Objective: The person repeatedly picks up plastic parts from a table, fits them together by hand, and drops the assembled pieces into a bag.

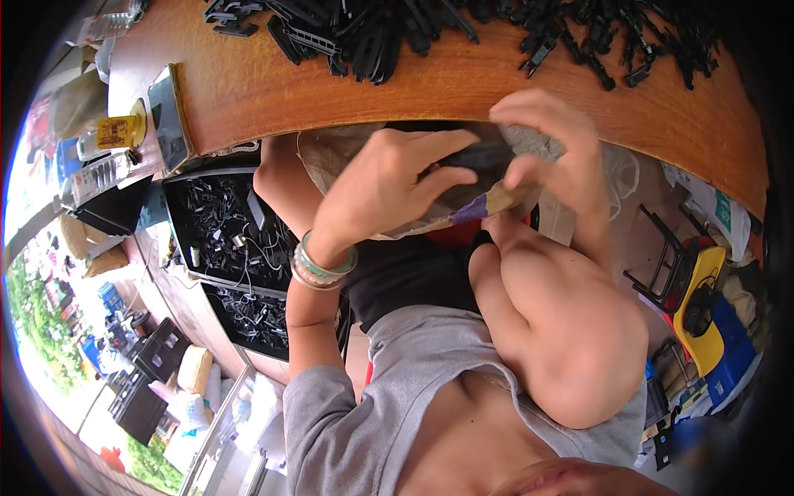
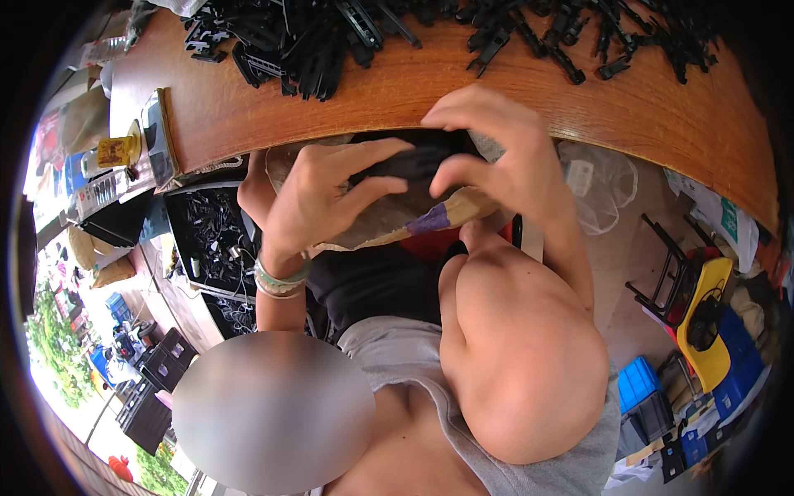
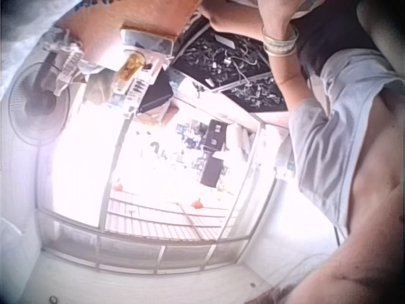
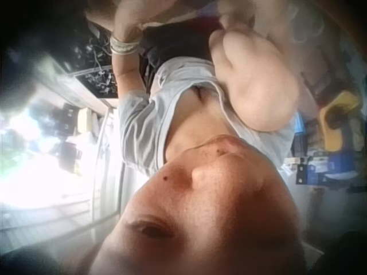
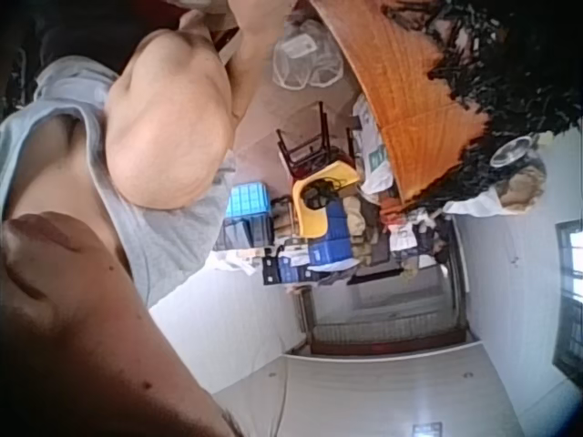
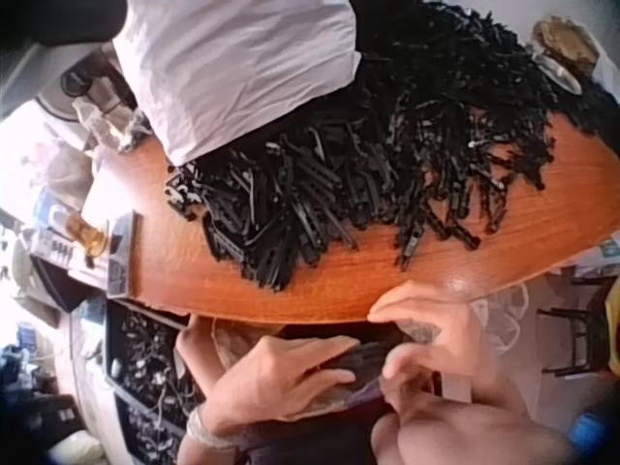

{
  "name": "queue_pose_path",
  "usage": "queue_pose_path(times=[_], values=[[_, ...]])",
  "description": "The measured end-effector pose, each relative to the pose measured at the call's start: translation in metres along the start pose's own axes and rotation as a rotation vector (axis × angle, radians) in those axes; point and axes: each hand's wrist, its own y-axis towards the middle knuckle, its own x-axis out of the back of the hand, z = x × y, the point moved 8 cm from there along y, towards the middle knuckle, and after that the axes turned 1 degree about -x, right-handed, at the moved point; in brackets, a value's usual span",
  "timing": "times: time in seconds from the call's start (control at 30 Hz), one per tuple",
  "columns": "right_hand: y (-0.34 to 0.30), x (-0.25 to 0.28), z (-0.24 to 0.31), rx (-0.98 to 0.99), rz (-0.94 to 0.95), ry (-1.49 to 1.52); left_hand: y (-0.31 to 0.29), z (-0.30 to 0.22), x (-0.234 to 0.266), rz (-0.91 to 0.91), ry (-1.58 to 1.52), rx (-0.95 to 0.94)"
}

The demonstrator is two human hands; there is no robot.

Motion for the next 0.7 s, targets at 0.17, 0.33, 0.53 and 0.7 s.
queue_pose_path(times=[0.17,0.33,0.53,0.7], values=[[0.008,0.024,-0.039,-0.101,-0.344,-0.422,0.003,0.013,0.041,-0.229,0.294,-0.008],[0.011,0.038,-0.044,-0.252,-0.345,-0.746,0.03,0.022,0.044,-0.433,0.867,0.038],[0.006,0.031,-0.04,-0.197,-0.344,-0.869,0.024,0.028,0.031,-0.445,1.134,0.043],[-0.016,0.059,-0.038,-0.233,-0.594,-0.598,0.014,0.011,0.034,-0.647,0.946,-0.09]])
